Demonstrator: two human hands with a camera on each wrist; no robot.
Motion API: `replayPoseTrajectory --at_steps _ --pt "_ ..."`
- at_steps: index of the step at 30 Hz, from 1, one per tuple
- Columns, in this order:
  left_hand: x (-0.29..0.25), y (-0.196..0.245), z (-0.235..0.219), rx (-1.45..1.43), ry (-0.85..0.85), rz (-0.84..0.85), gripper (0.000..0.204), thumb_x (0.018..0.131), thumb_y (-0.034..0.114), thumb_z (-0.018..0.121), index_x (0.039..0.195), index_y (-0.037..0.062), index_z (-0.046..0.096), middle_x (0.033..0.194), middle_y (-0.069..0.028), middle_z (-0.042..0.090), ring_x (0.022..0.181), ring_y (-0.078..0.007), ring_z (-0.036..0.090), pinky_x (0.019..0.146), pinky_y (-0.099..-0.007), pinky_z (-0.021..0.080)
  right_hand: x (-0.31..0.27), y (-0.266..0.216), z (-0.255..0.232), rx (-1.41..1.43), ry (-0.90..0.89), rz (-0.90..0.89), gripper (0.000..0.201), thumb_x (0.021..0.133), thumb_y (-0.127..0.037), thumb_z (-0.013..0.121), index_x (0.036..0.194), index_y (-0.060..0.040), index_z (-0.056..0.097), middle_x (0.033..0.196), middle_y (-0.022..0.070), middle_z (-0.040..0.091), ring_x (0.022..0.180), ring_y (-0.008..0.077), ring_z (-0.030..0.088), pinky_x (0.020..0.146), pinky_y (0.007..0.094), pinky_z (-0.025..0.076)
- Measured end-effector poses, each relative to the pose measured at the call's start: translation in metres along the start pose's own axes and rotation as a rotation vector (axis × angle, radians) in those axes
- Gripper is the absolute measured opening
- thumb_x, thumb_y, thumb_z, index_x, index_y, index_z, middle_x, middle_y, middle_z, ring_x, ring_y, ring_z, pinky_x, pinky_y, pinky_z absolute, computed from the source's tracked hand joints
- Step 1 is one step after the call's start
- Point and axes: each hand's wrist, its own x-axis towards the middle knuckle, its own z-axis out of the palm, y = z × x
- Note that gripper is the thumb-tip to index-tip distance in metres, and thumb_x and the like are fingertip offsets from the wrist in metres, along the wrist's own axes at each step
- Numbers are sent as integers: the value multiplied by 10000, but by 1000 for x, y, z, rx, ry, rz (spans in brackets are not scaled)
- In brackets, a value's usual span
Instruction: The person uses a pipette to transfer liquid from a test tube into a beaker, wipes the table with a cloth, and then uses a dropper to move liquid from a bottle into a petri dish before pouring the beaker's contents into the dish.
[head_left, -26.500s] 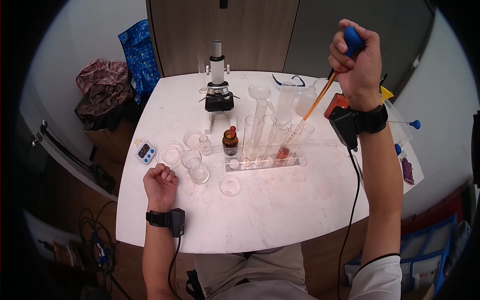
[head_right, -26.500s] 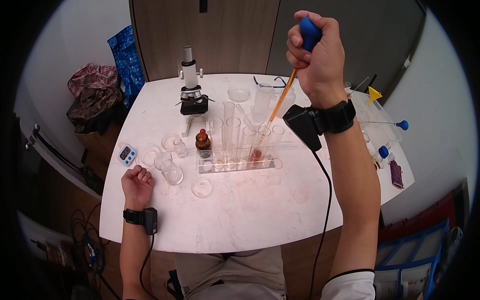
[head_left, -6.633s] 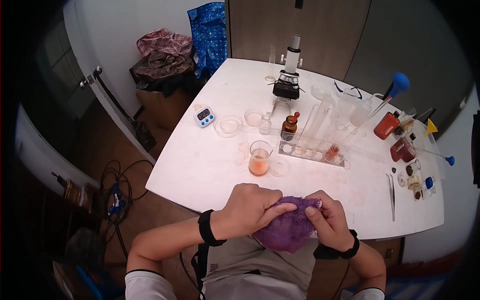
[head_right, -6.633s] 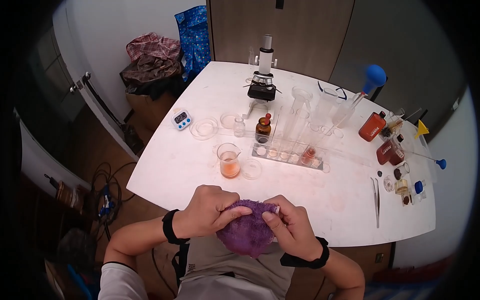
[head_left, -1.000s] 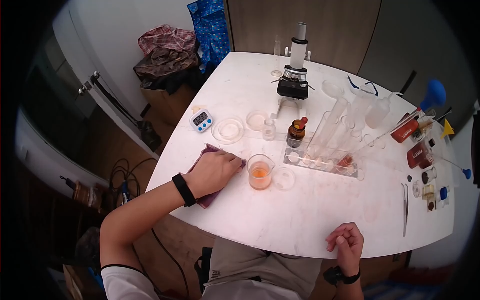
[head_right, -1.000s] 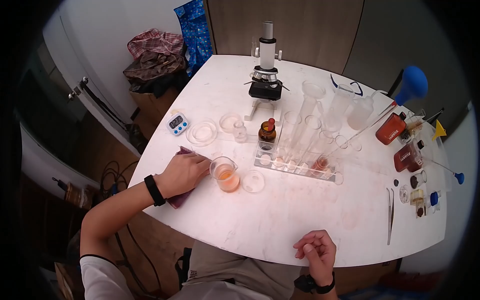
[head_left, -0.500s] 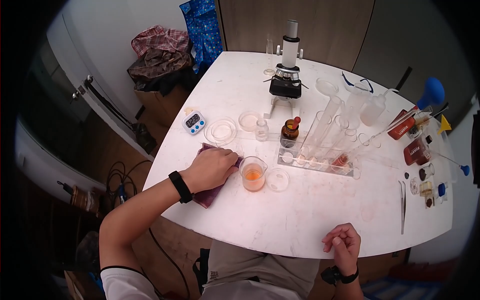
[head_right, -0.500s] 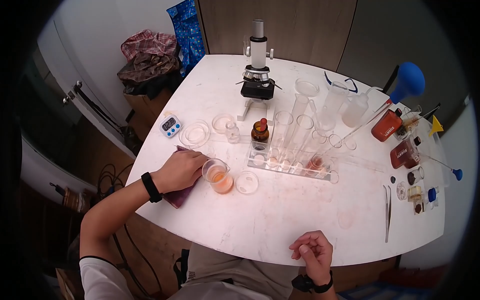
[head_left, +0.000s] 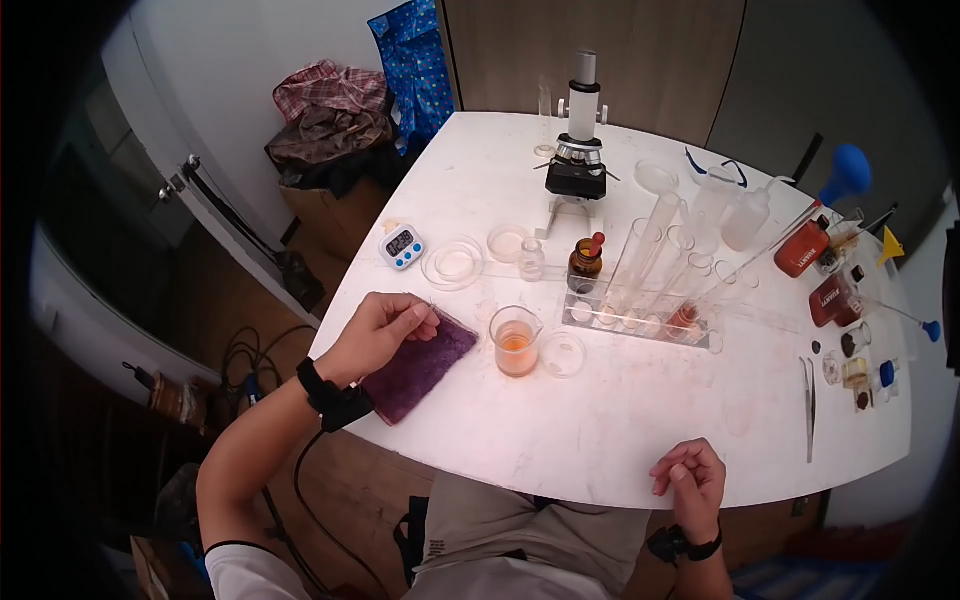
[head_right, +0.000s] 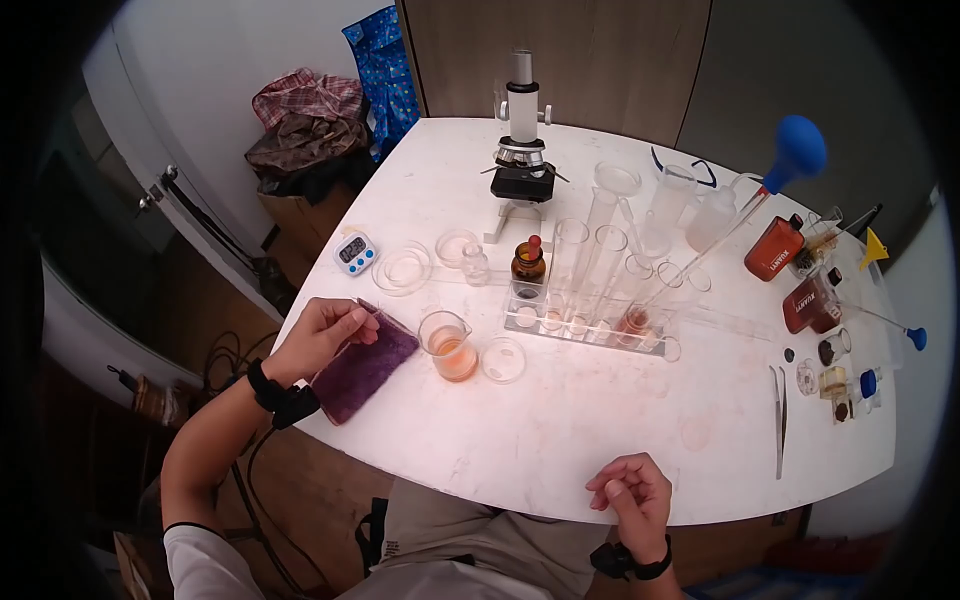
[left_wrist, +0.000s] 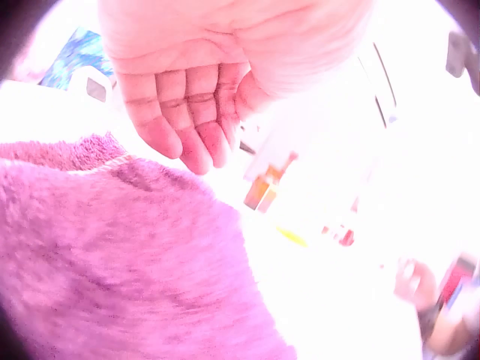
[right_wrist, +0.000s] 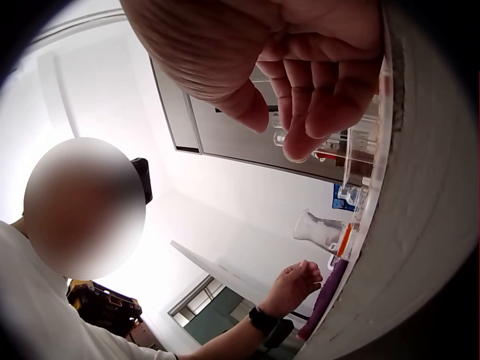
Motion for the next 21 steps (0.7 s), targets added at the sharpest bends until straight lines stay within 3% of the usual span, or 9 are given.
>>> replayPoseTrajectory --at_steps 1,2,5,9,15,17,18,19,21 --pt "-2 0 -4 -406 -21 -160 302 1021 215 507 1033 -26 688 944 -144 713 869 -202 684 796 -300 537 0 0 1 -8 3 -3 184 928 -166 582 985 3 537 787 133 670 572 131 582 543 251 483" --pt "-5 3 -10 -533 -52 -233 343 1047 221 445 1092 -41 662 999 -144 703 917 -209 681 857 -303 533 0 1 -1 -6 -2 -5 184 928 -166 582 985 3 537 787 133 670 572 131 582 543 251 483" --pt "-8 15 -15 -791 -106 -268 342 1042 225 455 1104 -44 657 1012 -138 699 939 -194 679 860 -298 536 -1 3 -2 23 -36 -9 139 942 -95 565 1024 16 548 858 140 688 649 126 622 602 243 519" --pt "-8 22 -16 -892 -158 -256 320 1033 218 479 1095 -38 662 993 -126 699 940 -182 678 868 -297 538 -1 1 2 -20 10 -28 188 933 -175 586 981 2 541 784 124 667 571 128 576 543 248 477" --pt "1 0 -9 -487 -54 -167 282 998 236 576 869 -2 656 753 -30 646 636 -111 564 619 -247 465 -2 1 -1 -2 -1 -16 151 939 -129 577 1001 5 547 823 122 674 621 121 591 579 240 489" --pt "2 4 -2 66 -33 -102 305 997 248 589 808 9 586 712 15 595 595 -57 501 551 -250 411 -3 2 -2 17 -18 -8 129 942 -94 567 1020 8 553 853 125 682 658 116 604 607 235 503" --pt "4 5 2 316 -7 -24 249 961 196 617 806 7 568 706 -34 614 597 -115 547 557 -292 428 -3 1 -1 19 -18 -4 123 942 -88 563 1018 8 554 853 125 682 658 116 604 607 235 503" --pt "3 8 7 314 -6 -21 249 961 196 617 806 7 568 706 -34 614 597 -115 547 557 -292 428 -3 0 -1 20 -19 -1 118 941 -82 560 1017 8 555 853 124 682 659 116 604 608 235 503" --pt "0 15 17 490 74 229 164 873 149 657 820 23 565 689 -86 608 617 -206 585 586 -338 454 -3 0 -1 17 -19 -5 111 940 -75 556 1016 7 556 852 122 682 659 113 603 609 235 503"
